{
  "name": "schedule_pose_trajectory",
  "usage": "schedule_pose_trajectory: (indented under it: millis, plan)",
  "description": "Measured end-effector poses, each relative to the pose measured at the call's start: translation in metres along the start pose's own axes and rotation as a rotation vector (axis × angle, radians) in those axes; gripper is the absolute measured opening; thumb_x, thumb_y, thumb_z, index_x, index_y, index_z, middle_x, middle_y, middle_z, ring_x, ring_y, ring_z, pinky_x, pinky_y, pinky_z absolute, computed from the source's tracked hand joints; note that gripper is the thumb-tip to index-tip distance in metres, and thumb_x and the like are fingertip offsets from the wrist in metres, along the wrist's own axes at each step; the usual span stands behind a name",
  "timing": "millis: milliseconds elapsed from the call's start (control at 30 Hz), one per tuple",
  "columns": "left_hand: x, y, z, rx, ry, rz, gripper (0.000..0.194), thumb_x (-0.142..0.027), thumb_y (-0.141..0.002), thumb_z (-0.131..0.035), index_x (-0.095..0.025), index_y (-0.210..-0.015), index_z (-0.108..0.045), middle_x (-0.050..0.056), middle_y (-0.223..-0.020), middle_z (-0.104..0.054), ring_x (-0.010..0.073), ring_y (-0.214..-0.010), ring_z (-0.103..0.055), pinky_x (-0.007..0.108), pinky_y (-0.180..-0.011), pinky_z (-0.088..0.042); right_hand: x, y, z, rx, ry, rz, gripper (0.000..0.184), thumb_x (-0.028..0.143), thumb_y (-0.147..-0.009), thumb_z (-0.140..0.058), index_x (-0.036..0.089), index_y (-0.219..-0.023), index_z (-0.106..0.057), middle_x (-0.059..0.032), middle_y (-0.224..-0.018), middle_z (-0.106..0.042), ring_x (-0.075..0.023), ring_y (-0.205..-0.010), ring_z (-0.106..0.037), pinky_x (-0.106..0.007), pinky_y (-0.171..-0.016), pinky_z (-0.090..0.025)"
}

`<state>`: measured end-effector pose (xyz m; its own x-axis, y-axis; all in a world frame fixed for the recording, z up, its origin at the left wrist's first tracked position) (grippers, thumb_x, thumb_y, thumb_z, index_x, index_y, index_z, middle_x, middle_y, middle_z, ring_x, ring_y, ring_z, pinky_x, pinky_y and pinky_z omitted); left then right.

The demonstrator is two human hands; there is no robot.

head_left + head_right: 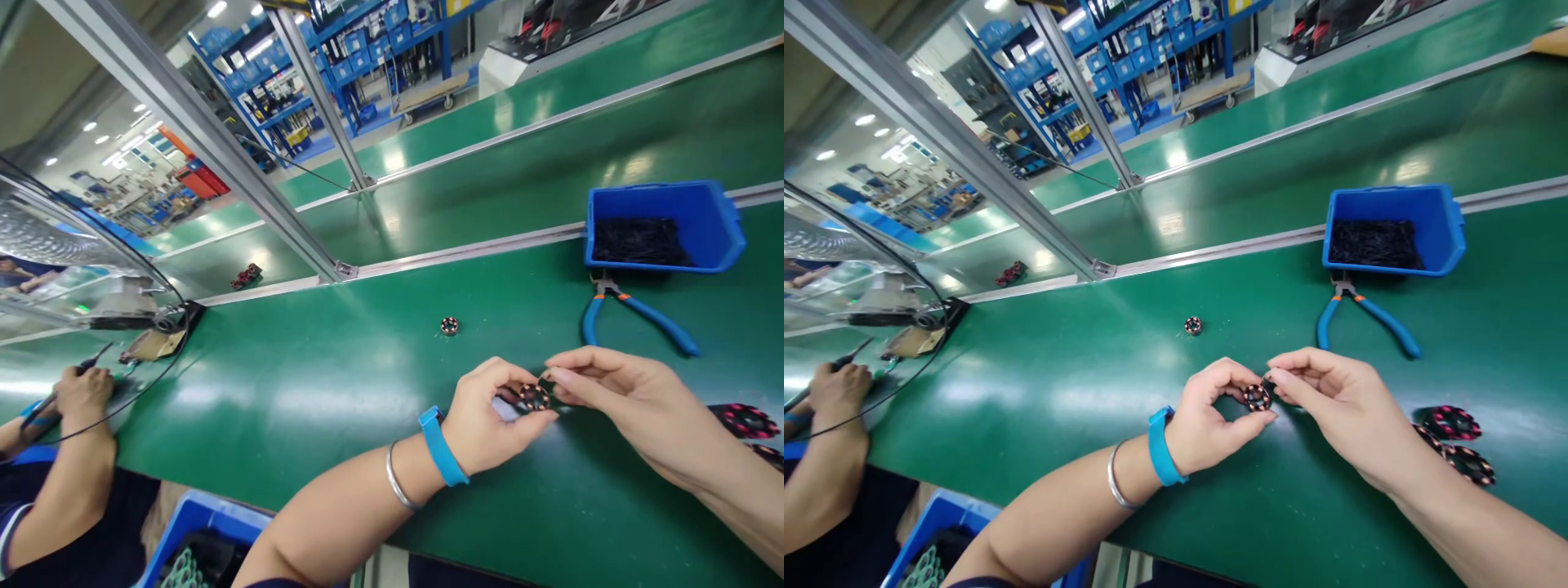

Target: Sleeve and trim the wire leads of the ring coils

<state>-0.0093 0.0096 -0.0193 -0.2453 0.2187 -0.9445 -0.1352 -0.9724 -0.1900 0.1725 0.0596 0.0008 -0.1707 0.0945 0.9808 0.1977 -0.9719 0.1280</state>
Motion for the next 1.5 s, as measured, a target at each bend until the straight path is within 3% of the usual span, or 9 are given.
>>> schedule_pose_trajectory:
  millis: [133, 933, 1300, 1500]
  plan:
    - [-0.0011, -0.0002, 0.0006, 0.025, -0.023, -0.006, 0.035, -0.040, -0.082, -0.094, -0.016, -0.100, -0.076, 0.007, -0.095, -0.077, 0.0182, -0.083, -0.076, 0.031, -0.079, -0.069, -0.0082, 0.0013, 0.0012, 0.037, -0.143, -0.102, 0.062, 0.081, -0.054, -0.097, 0.025, -0.079, -0.085, -0.0075, -0.074, -0.080, -0.0225, -0.067, -0.075, -0.034, -0.062, -0.066]
    - [-0.0033, -0.0009, 0.0006, 0.059, -0.093, -0.060, 0.032, -0.041, -0.084, -0.092, -0.018, -0.099, -0.076, 0.007, -0.093, -0.079, 0.0195, -0.084, -0.076, 0.032, -0.079, -0.069, -0.0075, 0.0030, 0.0017, 0.083, -0.044, -0.014, 0.055, 0.081, -0.063, -0.092, 0.029, -0.078, -0.085, -0.0063, -0.076, -0.082, -0.0251, -0.070, -0.077, -0.037, -0.069, -0.068]
    - [-0.0037, -0.0001, -0.0002, 0.066, -0.098, -0.050, 0.032, -0.041, -0.084, -0.092, -0.018, -0.099, -0.075, 0.007, -0.094, -0.080, 0.0198, -0.085, -0.077, 0.032, -0.080, -0.069, -0.0022, 0.0039, 0.0007, 0.073, -0.030, -0.009, 0.057, 0.085, -0.058, -0.092, 0.030, -0.073, -0.085, -0.0065, -0.074, -0.082, -0.0247, -0.067, -0.078, -0.035, -0.066, -0.069]
    - [-0.0034, 0.0012, -0.0018, 0.042, -0.043, 0.044, 0.034, -0.028, -0.079, -0.091, -0.018, -0.104, -0.071, 0.006, -0.098, -0.082, 0.0194, -0.085, -0.080, 0.032, -0.082, -0.071, -0.0011, 0.0062, 0.0035, 0.160, 0.112, 0.083, 0.060, 0.089, -0.072, -0.079, 0.030, -0.077, -0.085, -0.0074, -0.078, -0.083, -0.0277, -0.069, -0.079, -0.036, -0.064, -0.069]
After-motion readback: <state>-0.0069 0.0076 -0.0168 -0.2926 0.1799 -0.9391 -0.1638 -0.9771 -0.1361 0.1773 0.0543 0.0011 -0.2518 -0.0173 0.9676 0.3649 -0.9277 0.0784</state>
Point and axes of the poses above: each hand's wrist, its own y-axis away from the middle knuckle, its own z-axis out of the back of the hand, x = y × z, the point moved 2 cm from there along -y, towards the middle knuckle
